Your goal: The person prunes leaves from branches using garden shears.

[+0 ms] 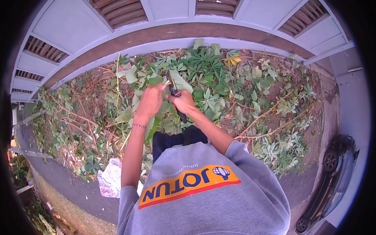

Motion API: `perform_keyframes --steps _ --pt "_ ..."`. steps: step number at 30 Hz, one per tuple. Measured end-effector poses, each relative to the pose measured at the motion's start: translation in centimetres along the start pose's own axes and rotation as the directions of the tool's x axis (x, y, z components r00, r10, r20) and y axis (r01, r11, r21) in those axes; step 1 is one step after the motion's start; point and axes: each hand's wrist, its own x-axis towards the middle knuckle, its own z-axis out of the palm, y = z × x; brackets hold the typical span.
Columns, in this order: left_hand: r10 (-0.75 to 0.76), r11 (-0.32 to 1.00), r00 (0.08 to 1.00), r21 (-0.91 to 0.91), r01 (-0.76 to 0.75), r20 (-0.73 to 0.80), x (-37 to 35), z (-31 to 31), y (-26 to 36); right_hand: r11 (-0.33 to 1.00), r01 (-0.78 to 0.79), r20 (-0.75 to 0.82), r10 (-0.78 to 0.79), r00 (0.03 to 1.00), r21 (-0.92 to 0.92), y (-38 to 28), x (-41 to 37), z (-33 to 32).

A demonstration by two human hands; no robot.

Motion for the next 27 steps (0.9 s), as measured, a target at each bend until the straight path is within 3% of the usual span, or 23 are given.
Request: perform_keyframes --steps 4,6,8,10,12,13,14,16,19,20,21,22,23,24,27 --pt "-0.021 0.996 0.999 -0.088 0.025 0.043 -0.2 -0.8 0.1 0.992 -0.017 0.044 0.011 0.999 0.129 -0.3 0.1 -0.1" --pt "-0.032 0.993 0.999 -0.118 0.033 0.008 -1.2 -1.3 -0.3 0.946 -0.089 -0.003 0.095 0.996 0.310 -1.3 0.7 -1.1" --pt "-0.047 0.989 0.998 -0.142 0.042 -0.032 -2.3 -2.2 -0.8 0.904 -0.056 0.009 0.057 0.998 0.425 -1.7 2.3 -3.4" --pt "-0.118 0.981 0.991 -0.163 0.105 -0.070 -3.3 -3.1 -1.3 0.923 -0.037 0.078 0.008 0.997 0.383 -2.2 3.7 -5.7" --pt "-0.112 0.980 0.987 -0.176 0.091 -0.114 -3.7 -3.3 -2.3 0.956 -0.063 0.356 -0.046 0.933 0.288 -3.3 5.2 -7.6" --pt "-0.101 0.979 0.983 -0.190 0.070 -0.156 -3.7 -3.4 -2.5 0.913 -0.138 0.524 -0.093 0.847 0.384 -3.8 6.0 -8.0" --pt "-0.097 0.980 0.983 -0.188 0.067 -0.158 -3.8 -3.6 -2.5 0.780 -0.295 0.614 -0.140 0.777 0.552 -3.9 6.4 -8.0" --pt "-0.113 0.975 0.978 -0.209 0.075 -0.178 -3.7 -4.5 -2.1 0.550 -0.405 0.600 -0.235 0.765 0.731 -5.3 6.3 -6.9" --pt "-0.131 0.966 0.975 -0.246 0.084 -0.182 -4.2 -6.2 -1.1 0.624 -0.362 0.566 -0.160 0.809 0.693 -5.0 7.2 -6.3" --pt "-0.142 0.967 0.972 -0.238 0.095 -0.186 -4.7 -6.7 -1.1 0.780 -0.271 0.506 -0.067 0.860 0.564 -4.5 7.0 -6.3" --pt "-0.154 0.965 0.972 -0.237 0.109 -0.180 -5.0 -7.2 -1.1 0.964 0.023 0.422 -0.137 0.896 0.263 -3.5 7.1 -6.0" --pt "-0.166 0.963 0.971 -0.242 0.122 -0.174 -5.2 -7.5 -1.1 0.949 0.296 0.364 -0.239 0.900 -0.109 -2.4 7.0 -5.6" --pt "-0.176 0.961 0.968 -0.243 0.131 -0.176 -5.3 -7.7 -1.0 0.819 0.283 0.248 -0.178 0.952 -0.498 -6.5 2.1 -4.3" --pt "-0.164 0.956 0.963 -0.274 0.101 -0.215 -5.5 -7.9 -1.0 0.713 0.464 0.278 -0.371 0.886 -0.525 -6.2 0.7 -3.6" --pt "-0.154 0.950 0.955 -0.305 0.072 -0.253 -5.8 -8.5 -0.2 0.710 0.528 0.324 -0.418 0.849 -0.466 -6.7 -2.4 -1.3"
